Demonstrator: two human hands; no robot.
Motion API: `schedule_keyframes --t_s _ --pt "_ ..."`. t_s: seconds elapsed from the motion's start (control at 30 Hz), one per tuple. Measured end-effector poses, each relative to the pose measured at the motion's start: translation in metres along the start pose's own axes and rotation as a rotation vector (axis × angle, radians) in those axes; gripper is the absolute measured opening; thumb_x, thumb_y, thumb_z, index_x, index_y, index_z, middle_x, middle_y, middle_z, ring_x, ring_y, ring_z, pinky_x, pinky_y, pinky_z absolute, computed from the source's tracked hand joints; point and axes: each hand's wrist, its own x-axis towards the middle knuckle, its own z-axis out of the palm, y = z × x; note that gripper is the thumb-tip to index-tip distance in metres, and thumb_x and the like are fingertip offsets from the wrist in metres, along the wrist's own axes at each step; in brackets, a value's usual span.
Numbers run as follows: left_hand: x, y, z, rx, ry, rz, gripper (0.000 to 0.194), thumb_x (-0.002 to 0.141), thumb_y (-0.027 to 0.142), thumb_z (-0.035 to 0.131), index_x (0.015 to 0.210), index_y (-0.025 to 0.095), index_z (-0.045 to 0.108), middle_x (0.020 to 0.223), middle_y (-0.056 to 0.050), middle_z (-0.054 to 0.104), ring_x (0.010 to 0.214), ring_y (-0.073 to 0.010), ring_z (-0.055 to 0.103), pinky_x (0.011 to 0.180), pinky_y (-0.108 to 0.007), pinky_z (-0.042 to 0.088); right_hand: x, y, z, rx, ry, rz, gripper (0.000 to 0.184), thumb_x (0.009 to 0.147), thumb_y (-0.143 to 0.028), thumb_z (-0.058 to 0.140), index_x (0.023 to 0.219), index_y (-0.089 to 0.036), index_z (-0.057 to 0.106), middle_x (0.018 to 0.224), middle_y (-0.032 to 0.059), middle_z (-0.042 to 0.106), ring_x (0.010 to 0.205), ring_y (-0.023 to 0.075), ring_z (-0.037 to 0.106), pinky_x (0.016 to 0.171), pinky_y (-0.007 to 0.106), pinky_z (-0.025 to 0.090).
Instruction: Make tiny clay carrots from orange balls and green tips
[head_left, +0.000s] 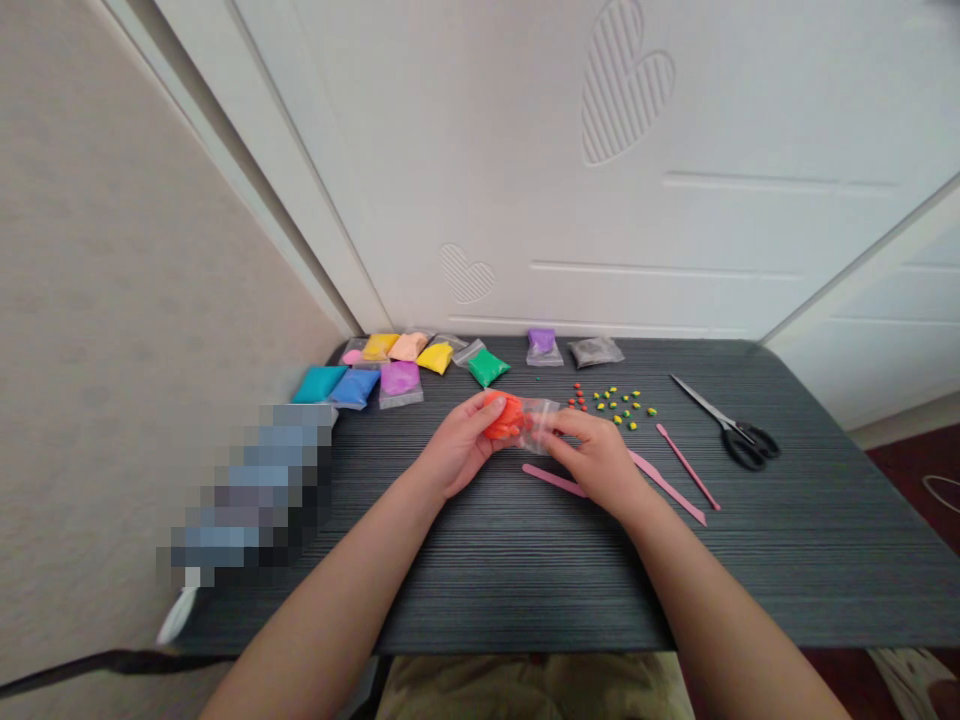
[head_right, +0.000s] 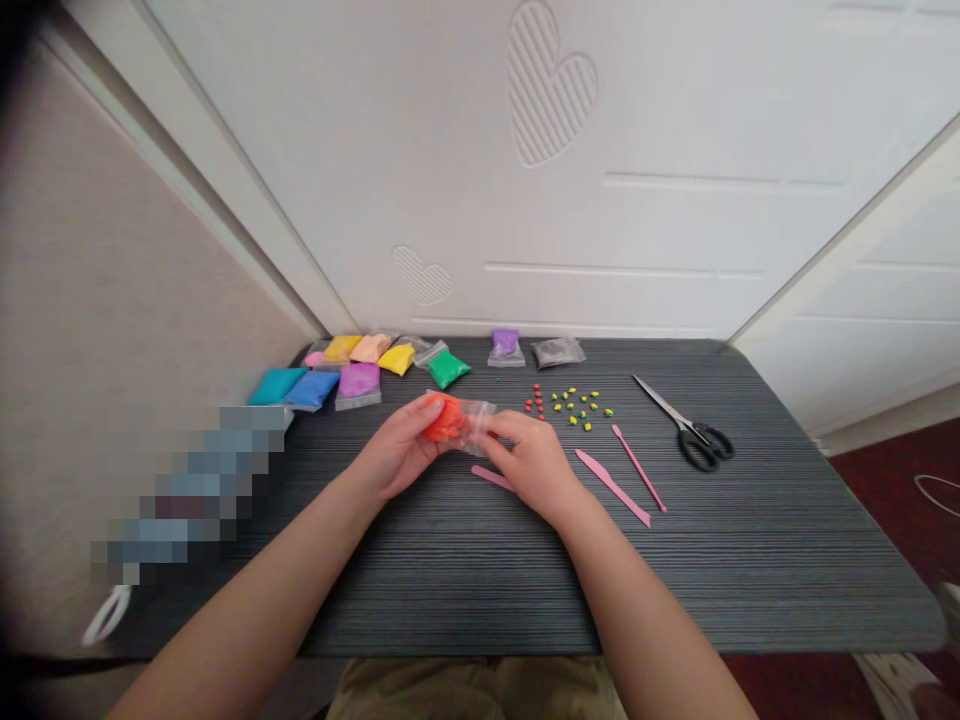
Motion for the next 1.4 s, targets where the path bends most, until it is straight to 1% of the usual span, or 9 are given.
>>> schedule_keyframes --t_s 0.07,0.2,0.33,0.53,0.7,0.83,0.97,1.1,1.4 --pt "-0.0003 -0.0004 0.0004 -0.022 -0.021 -0.017 0.017 0.079 0.028 0.052 0.088 0.014 0.057 0.084 -0.005 0.064 0.074 -0.0129 0.060 0.067 -0.026 0.049 -0.0006 0.0016 0.0005 -0.047 0.017 -0.014 0.020 0.080 -0.023 0.051 0.096 -0.025 0.063 0.090 0.0006 0.064 0.081 0.0131 0.057 0.074 0.025 0.042" --pt "-0.0007 -0.0020 0.0017 -0.065 -0.045 -0.049 0.018 0.081 0.026 0.049 0.091 0.014 0.058 0.090 -0.006 0.064 0.079 -0.0139 0.060 0.076 -0.030 0.049 -0.0005 0.0077 0.0019 -0.137 0.060 -0.043 0.016 0.078 -0.023 0.052 0.090 -0.023 0.063 0.085 0.0027 0.063 0.079 0.0148 0.056 0.075 0.027 0.040" --pt "-0.0004 -0.0029 0.0030 -0.087 -0.047 -0.058 0.018 0.081 0.025 0.049 0.090 0.013 0.059 0.091 -0.006 0.063 0.081 -0.0132 0.059 0.080 -0.030 0.048 0.0002 0.0096 0.0018 -0.178 0.063 -0.063 0.014 0.079 -0.021 0.050 0.083 -0.022 0.063 0.081 0.0038 0.061 0.079 0.0163 0.053 0.074 0.029 0.039" --pt "0.0012 -0.0015 0.0006 0.035 -0.002 0.001 0.019 0.078 0.029 0.053 0.088 0.014 0.058 0.083 -0.004 0.062 0.076 -0.0130 0.058 0.070 -0.027 0.048 0.0006 0.0038 0.0014 -0.120 0.072 -0.054 0.014 0.080 -0.020 0.048 0.085 -0.021 0.061 0.083 0.0023 0.061 0.079 0.0141 0.054 0.073 0.026 0.041" --pt "0.0021 0.0002 -0.0001 0.075 0.000 0.082 0.016 0.076 0.026 0.056 0.087 0.014 0.058 0.083 -0.004 0.063 0.075 -0.0117 0.057 0.073 -0.026 0.045 0.0013 0.0028 0.0014 -0.066 0.092 -0.052 0.013 0.079 -0.019 0.049 0.083 -0.022 0.062 0.083 0.0016 0.062 0.081 0.0141 0.055 0.075 0.027 0.042" --pt "0.0020 -0.0004 -0.0020 0.032 -0.037 0.043 0.015 0.075 0.023 0.057 0.086 0.013 0.059 0.081 -0.003 0.063 0.073 -0.0107 0.057 0.073 -0.025 0.044 0.0016 0.0031 0.0006 -0.036 0.113 -0.050 0.014 0.078 -0.019 0.052 0.084 -0.023 0.063 0.088 0.0013 0.062 0.085 0.0139 0.055 0.078 0.027 0.042" --pt "0.0021 -0.0024 -0.0046 -0.003 -0.038 0.001 0.014 0.072 0.019 0.060 0.085 0.013 0.060 0.080 -0.003 0.063 0.071 -0.0103 0.057 0.069 -0.023 0.045 0.0010 0.0025 0.0019 -0.015 0.134 -0.039 0.018 0.080 -0.020 0.050 0.090 -0.025 0.064 0.093 0.0011 0.062 0.089 0.0139 0.056 0.081 0.028 0.042" --pt "0.0022 -0.0038 -0.0051 -0.004 -0.049 -0.004 0.013 0.071 0.019 0.062 0.083 0.013 0.060 0.077 -0.002 0.064 0.069 -0.0094 0.058 0.068 -0.022 0.045 0.0006 0.0019 0.0035 -0.003 0.110 -0.040 0.021 0.080 -0.020 0.050 0.094 -0.027 0.063 0.094 -0.0001 0.064 0.089 0.0141 0.057 0.081 0.029 0.043" --pt "0.0015 -0.0060 -0.0019 0.031 -0.069 -0.009 0.014 0.070 0.019 0.063 0.082 0.013 0.062 0.075 -0.002 0.064 0.067 -0.0097 0.057 0.069 -0.024 0.044 0.0002 0.0029 0.0025 -0.048 0.115 -0.046 0.014 0.078 -0.021 0.053 0.086 -0.023 0.065 0.087 0.0017 0.065 0.083 0.0143 0.057 0.078 0.028 0.043"
